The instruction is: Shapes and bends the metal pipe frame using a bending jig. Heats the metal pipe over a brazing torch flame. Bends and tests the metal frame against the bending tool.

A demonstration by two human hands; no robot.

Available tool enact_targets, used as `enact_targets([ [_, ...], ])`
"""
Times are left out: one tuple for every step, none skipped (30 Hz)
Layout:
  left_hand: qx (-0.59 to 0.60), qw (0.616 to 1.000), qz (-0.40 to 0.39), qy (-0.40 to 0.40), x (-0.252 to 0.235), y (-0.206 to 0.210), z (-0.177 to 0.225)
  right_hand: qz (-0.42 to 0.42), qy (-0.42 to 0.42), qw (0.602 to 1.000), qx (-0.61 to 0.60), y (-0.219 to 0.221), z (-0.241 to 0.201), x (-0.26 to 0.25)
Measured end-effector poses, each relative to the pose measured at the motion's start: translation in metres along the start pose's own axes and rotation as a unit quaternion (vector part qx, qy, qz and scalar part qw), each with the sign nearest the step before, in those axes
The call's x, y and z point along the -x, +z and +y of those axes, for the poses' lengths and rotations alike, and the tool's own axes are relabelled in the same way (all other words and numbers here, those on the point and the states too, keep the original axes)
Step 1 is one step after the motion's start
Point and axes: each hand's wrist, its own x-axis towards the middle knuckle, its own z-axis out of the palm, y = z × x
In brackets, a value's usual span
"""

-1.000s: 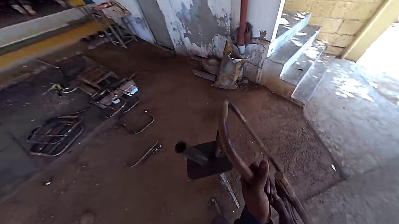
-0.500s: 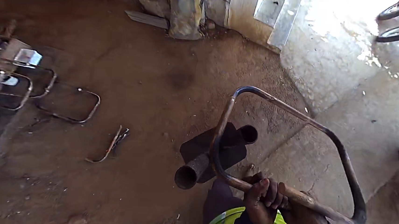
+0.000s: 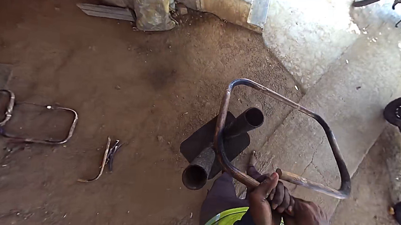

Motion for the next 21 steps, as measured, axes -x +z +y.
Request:
enact_targets([
  [0.002,1.000,-0.002,0.000,0.000,-0.001,0.000,0.000,-0.002,1.000,-0.008,0.001,0.001,0.000],
  [0.001,1.000,-0.007,0.010,-0.005,-0.001,-0.002,0.016,-0.016,1.000,-0.005,0.003,0.006,-0.006],
  [-0.002,1.000,-0.009,0.027,-0.010,-0.002,-0.004,0.042,-0.040,0.998,0.009,0.006,0.015,-0.016],
  [-0.005,0.999,-0.012,0.045,-0.016,-0.002,-0.007,0.067,-0.065,0.995,0.026,0.009,0.024,-0.027],
  [-0.004,0.998,-0.009,0.061,-0.024,-0.002,-0.008,0.078,-0.083,0.993,0.033,0.010,0.030,-0.039],
  [-0.001,0.997,0.001,0.078,-0.030,-0.002,-0.009,0.079,-0.093,0.992,0.034,0.009,0.032,-0.047],
  [0.008,0.996,0.021,0.089,-0.034,-0.001,-0.008,0.070,-0.091,0.993,0.031,0.008,0.030,-0.052],
  [0.020,0.994,0.039,0.095,-0.036,-0.001,-0.009,0.056,-0.082,0.995,0.029,0.006,0.026,-0.054],
  [0.029,0.994,0.051,0.096,-0.037,-0.002,-0.009,0.040,-0.070,0.996,0.027,0.005,0.021,-0.054],
  [0.036,0.994,0.052,0.094,-0.038,-0.004,-0.008,0.036,-0.061,0.997,0.029,0.006,0.018,-0.053],
  [0.041,0.994,0.045,0.089,-0.039,-0.005,-0.008,0.041,-0.055,0.997,0.034,0.007,0.016,-0.051],
  [0.042,0.995,0.037,0.081,-0.037,-0.007,-0.007,0.044,-0.048,0.997,0.036,0.008,0.014,-0.047],
  [0.039,0.996,0.035,0.070,-0.033,-0.007,-0.006,0.048,-0.037,0.998,0.036,0.010,0.011,-0.041],
  [0.029,0.997,0.037,0.054,-0.030,-0.007,-0.003,0.051,-0.024,0.998,0.033,0.012,0.007,-0.034],
  [0.016,0.998,0.044,0.039,-0.026,-0.007,-0.001,0.055,-0.008,0.998,0.030,0.015,0.003,-0.029],
  [0.002,0.998,0.052,0.022,-0.023,-0.007,0.002,0.059,0.010,0.998,0.025,0.018,-0.002,-0.024],
  [-0.010,0.998,0.058,0.005,-0.020,-0.007,0.006,0.065,0.026,0.997,0.019,0.021,-0.007,-0.019],
  [-0.018,0.998,0.060,-0.013,-0.016,-0.008,0.010,0.071,0.043,0.996,0.010,0.025,-0.014,-0.013],
  [-0.027,0.997,0.062,-0.032,-0.011,-0.009,0.014,0.078,0.057,0.995,-0.001,0.029,-0.022,-0.005],
  [-0.032,0.996,0.062,-0.052,-0.004,-0.011,0.019,0.086,0.062,0.994,-0.010,0.034,-0.029,0.004],
  [-0.031,0.996,0.064,-0.061,0.002,-0.012,0.022,0.092,0.059,0.994,-0.014,0.038,-0.033,0.012],
])
